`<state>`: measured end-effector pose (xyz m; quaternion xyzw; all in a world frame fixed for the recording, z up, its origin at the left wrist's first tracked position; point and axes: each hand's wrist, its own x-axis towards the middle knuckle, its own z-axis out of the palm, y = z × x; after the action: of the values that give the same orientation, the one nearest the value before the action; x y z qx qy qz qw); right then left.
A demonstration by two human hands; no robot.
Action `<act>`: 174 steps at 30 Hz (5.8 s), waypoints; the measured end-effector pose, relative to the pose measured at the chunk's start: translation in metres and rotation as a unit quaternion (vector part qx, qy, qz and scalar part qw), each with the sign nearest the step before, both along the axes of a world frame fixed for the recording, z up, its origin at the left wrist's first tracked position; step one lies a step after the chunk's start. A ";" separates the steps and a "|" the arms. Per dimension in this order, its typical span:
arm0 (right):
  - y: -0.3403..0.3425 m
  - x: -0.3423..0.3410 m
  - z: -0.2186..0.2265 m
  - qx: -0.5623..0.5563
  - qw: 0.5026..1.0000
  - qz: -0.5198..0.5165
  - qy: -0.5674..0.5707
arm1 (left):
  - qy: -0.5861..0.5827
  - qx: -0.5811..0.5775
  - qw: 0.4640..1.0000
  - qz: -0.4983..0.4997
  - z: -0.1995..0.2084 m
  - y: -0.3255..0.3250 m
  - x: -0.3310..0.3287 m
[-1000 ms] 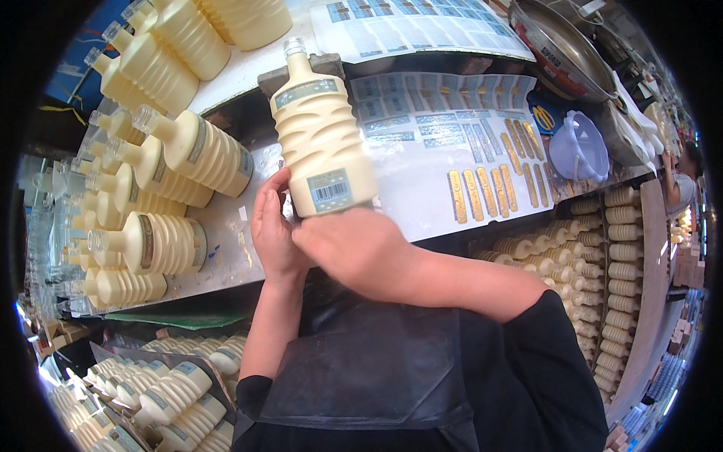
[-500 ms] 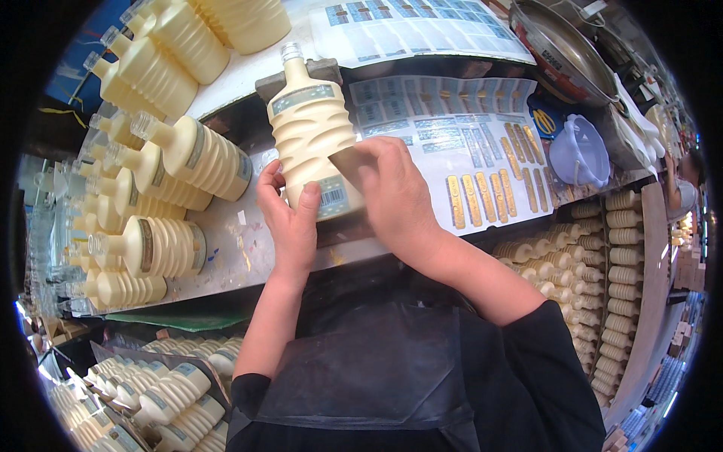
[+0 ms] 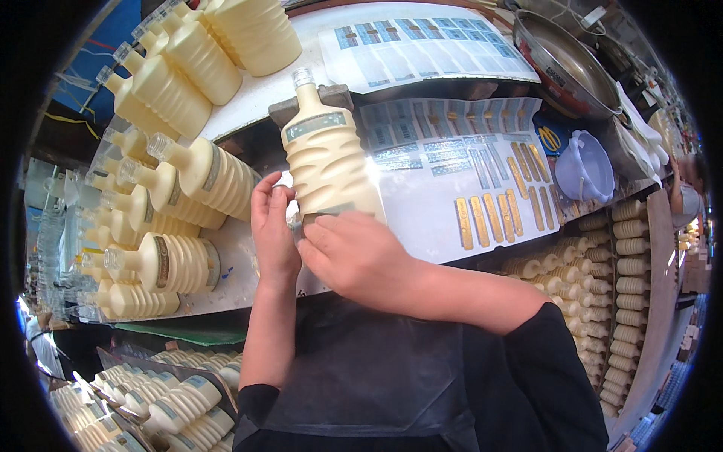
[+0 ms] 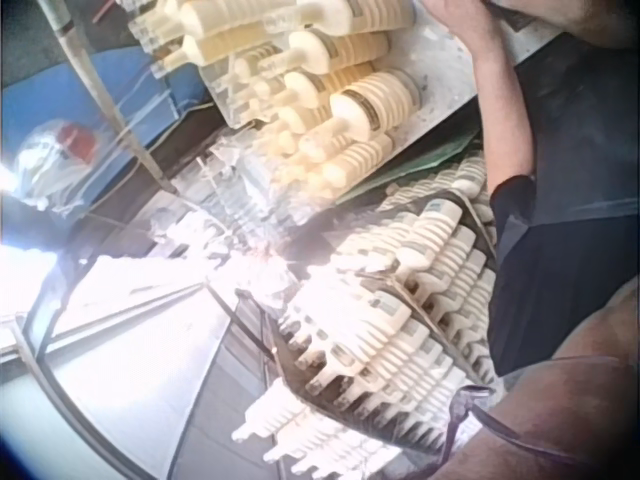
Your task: The person applies adhesive labels to the necks of cream-colored plastic bottles. They pick up each bottle, align and smooth the label, then place the bottle back on the table. The process repeats for multiple bottles in a consistent sequence.
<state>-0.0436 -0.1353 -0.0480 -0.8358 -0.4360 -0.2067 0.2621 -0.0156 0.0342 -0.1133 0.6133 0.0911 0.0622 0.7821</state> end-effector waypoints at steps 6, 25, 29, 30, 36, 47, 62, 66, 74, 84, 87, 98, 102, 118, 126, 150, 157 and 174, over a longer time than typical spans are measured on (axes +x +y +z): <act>-0.001 0.003 -0.007 0.050 0.992 -0.001 0.115 | -0.039 0.014 0.999 -0.011 0.009 -0.002 0.035; -0.029 0.107 -0.039 0.381 0.844 -0.211 0.313 | 0.033 -0.145 0.984 -0.098 0.022 -0.006 0.075; -0.031 0.094 -0.025 0.390 0.865 -0.158 0.273 | -0.042 -0.128 0.985 -0.109 0.053 -0.004 0.072; -0.031 0.090 -0.022 0.388 0.866 -0.150 0.277 | -0.032 -0.115 0.984 -0.129 0.058 -0.002 0.072; -0.030 0.062 -0.009 0.441 0.859 -0.118 0.233 | -0.023 0.034 0.983 -0.177 0.085 0.020 0.052; -0.023 0.064 -0.002 0.416 0.839 -0.072 0.344 | -0.059 0.029 0.996 -0.062 0.091 0.022 -0.001; -0.026 0.046 0.000 0.411 0.824 -0.047 0.388 | -0.120 -0.123 0.985 0.030 0.095 0.079 -0.064; -0.020 0.044 0.000 0.394 0.828 -0.031 0.398 | -0.094 -0.147 0.984 0.042 0.094 0.089 -0.077; -0.014 0.038 0.007 0.364 0.841 -0.049 0.398 | -0.074 -0.147 0.985 0.052 0.087 0.091 -0.085; -0.016 0.042 0.003 0.342 0.836 -0.050 0.426 | -0.090 0.195 0.952 0.216 0.089 0.110 -0.136; -0.017 0.044 -0.001 0.341 0.838 -0.049 0.424 | -0.102 0.335 0.889 0.295 0.090 0.129 -0.149; -0.014 0.052 -0.015 0.309 0.839 -0.067 0.442 | 0.016 0.552 0.673 0.491 0.110 0.196 -0.155; -0.015 0.051 -0.018 0.288 0.844 -0.081 0.445 | 0.014 0.581 0.634 0.510 0.095 0.224 -0.136; -0.025 0.063 -0.044 0.286 0.824 -0.116 0.476 | -0.068 0.592 0.610 0.523 0.064 0.267 -0.080; -0.026 0.069 -0.049 0.305 0.814 -0.102 0.483 | 0.111 0.461 0.698 0.537 0.074 0.324 -0.094; -0.026 0.035 0.002 0.169 0.844 0.042 0.507 | -0.210 -0.108 0.965 -0.118 0.138 0.066 -0.022; -0.049 0.059 -0.027 0.216 0.812 -0.059 0.540 | -0.105 0.013 0.990 -0.094 0.086 -0.002 0.070; -0.104 0.031 -0.050 0.202 0.840 -0.238 0.444 | 0.025 0.019 0.993 -0.117 0.027 -0.015 0.037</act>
<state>-0.0130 -0.2391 -0.0978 -0.8445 -0.0095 0.0466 0.5335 0.0212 0.0189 -0.0861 0.6357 0.0369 -0.0432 0.7698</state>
